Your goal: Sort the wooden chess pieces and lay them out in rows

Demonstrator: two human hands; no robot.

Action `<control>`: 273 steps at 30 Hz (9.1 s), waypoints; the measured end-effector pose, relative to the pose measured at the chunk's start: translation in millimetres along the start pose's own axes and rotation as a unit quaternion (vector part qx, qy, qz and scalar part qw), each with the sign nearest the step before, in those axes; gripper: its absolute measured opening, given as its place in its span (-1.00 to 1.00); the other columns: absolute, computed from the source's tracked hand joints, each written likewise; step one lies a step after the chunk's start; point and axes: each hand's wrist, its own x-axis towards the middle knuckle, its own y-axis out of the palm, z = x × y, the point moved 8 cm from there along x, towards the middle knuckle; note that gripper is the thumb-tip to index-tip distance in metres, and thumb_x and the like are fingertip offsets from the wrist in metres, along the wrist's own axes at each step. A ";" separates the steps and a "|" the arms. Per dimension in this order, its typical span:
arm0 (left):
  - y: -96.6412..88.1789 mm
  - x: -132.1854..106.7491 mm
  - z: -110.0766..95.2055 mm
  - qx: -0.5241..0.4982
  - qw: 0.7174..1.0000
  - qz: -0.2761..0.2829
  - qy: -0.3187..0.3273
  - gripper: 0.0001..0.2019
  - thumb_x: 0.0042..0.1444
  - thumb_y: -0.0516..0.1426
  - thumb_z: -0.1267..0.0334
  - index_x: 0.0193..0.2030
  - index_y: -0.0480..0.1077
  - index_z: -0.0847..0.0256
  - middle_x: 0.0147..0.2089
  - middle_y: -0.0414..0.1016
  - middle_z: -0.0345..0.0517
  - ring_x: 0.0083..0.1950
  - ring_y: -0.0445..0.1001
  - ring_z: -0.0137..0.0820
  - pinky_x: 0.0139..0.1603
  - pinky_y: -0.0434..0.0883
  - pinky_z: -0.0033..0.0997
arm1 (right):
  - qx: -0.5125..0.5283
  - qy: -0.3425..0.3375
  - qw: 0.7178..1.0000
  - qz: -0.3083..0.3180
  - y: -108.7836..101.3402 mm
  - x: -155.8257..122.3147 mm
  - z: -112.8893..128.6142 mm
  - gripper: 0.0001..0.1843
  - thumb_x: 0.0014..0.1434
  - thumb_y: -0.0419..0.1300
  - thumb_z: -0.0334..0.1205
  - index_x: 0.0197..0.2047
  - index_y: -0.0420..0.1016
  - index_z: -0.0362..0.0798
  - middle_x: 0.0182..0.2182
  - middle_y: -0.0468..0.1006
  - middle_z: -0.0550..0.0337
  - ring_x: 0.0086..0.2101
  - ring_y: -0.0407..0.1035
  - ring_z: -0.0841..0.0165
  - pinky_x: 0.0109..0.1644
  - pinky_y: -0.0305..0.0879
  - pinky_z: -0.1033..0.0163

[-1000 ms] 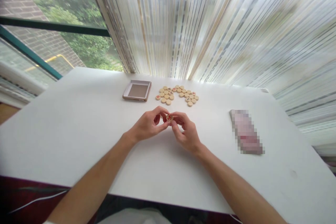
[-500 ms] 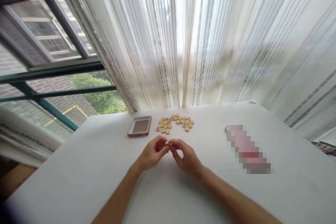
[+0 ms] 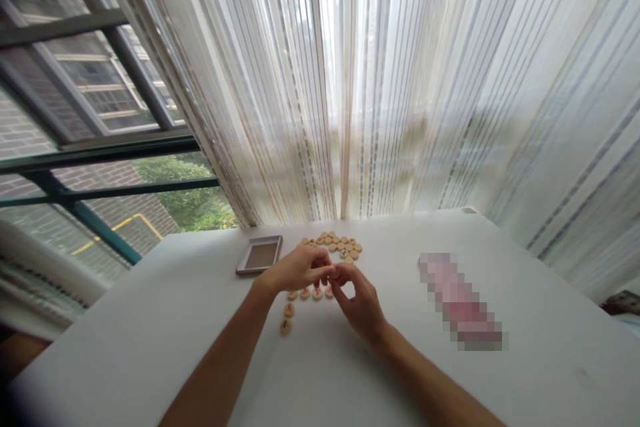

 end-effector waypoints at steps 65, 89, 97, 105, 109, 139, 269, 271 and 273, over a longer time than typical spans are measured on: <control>-3.1 -30.9 10.0 0.133 0.990 -0.007 0.041 -0.88 0.23 0.18 0.21 -0.16 0.46 0.17 -0.23 0.59 -0.17 -0.23 0.52 -0.37 -0.24 0.34 -0.46 | 0.157 0.142 0.967 0.138 33.8 -17.0 -9.4 -0.83 0.39 0.07 -0.28 0.03 0.32 0.02 -0.24 0.57 0.14 -0.26 0.52 0.36 -0.14 0.51 0.23; 10.8 -22.2 27.4 0.052 0.997 0.055 0.025 -0.72 0.11 0.26 0.03 -0.34 0.45 0.23 -0.44 0.46 -0.25 -0.42 0.38 -0.50 -0.46 0.20 -0.54 | -0.023 -0.067 0.986 0.153 28.8 -18.3 13.8 -0.73 0.25 0.22 -0.35 0.02 0.37 0.01 -0.35 0.55 0.21 -0.39 0.48 0.39 -0.29 0.42 0.35; 8.3 -25.0 15.4 0.131 0.989 0.056 0.049 -0.74 0.27 0.10 0.15 -0.33 0.52 0.22 -0.43 0.53 -0.17 -0.42 0.38 -0.46 -0.42 0.18 -0.48 | -0.073 -0.064 0.984 0.151 27.6 -14.0 11.4 -0.79 0.27 0.21 -0.32 -0.03 0.38 0.04 -0.38 0.57 0.20 -0.42 0.47 0.36 -0.29 0.42 0.28; 4.9 -30.2 14.9 0.118 0.988 0.089 0.038 -0.66 0.35 0.01 0.14 -0.27 0.56 0.21 -0.34 0.62 -0.14 -0.34 0.50 -0.40 -0.30 0.29 -0.46 | -0.074 -0.013 0.986 0.147 28.3 -12.0 7.9 -0.82 0.29 0.21 -0.29 -0.04 0.39 0.04 -0.35 0.60 0.19 -0.40 0.49 0.37 -0.28 0.44 0.27; 3.2 -33.2 18.4 0.111 0.988 0.103 0.025 -0.63 0.38 -0.04 0.13 -0.25 0.55 0.19 -0.28 0.64 -0.15 -0.28 0.53 -0.38 -0.24 0.32 -0.44 | -0.059 -0.009 0.987 0.150 28.8 -12.8 8.5 -0.80 0.30 0.20 -0.30 -0.01 0.39 0.04 -0.33 0.61 0.19 -0.38 0.49 0.37 -0.26 0.47 0.26; 5.1 -33.9 10.1 0.185 0.982 0.038 0.028 -0.84 0.25 0.07 0.19 -0.28 0.41 0.18 -0.37 0.52 -0.11 -0.37 0.45 -0.36 -0.41 0.20 -0.39 | 0.179 0.216 0.950 0.136 33.4 -17.7 -20.2 -0.75 0.32 0.22 -0.02 -0.11 0.38 -0.01 -0.36 0.57 0.20 -0.38 0.53 0.36 -0.24 0.52 0.22; -46.3 -15.5 98.5 0.235 0.966 -0.092 -0.047 -0.67 0.21 0.16 0.12 0.09 0.43 0.11 -0.02 0.50 -0.08 -0.15 0.52 -0.33 -0.05 0.42 -0.36 | -0.083 0.121 0.923 0.356 13.4 6.5 -41.2 -0.75 0.13 0.34 -0.14 -0.11 0.56 0.02 -0.17 0.49 0.10 -0.18 0.42 0.26 -0.04 0.40 0.19; -40.9 -13.0 91.5 0.231 0.967 -0.102 -0.024 -0.67 0.23 0.15 0.14 0.11 0.40 0.11 0.05 0.47 -0.07 -0.13 0.52 -0.34 -0.01 0.42 -0.36 | -0.085 0.124 0.920 0.362 13.7 7.1 -40.0 -0.81 0.14 0.32 -0.16 -0.16 0.56 0.00 -0.22 0.49 0.12 -0.22 0.41 0.28 -0.10 0.39 0.21; -34.2 -10.6 87.8 0.235 0.967 -0.100 -0.009 -0.70 0.23 0.14 0.19 0.10 0.41 0.10 0.09 0.45 -0.06 -0.07 0.51 -0.31 0.00 0.43 -0.36 | -0.083 0.127 0.919 0.364 13.8 7.4 -39.7 -0.82 0.15 0.31 -0.16 -0.17 0.56 -0.01 -0.23 0.49 0.12 -0.23 0.40 0.29 -0.11 0.38 0.22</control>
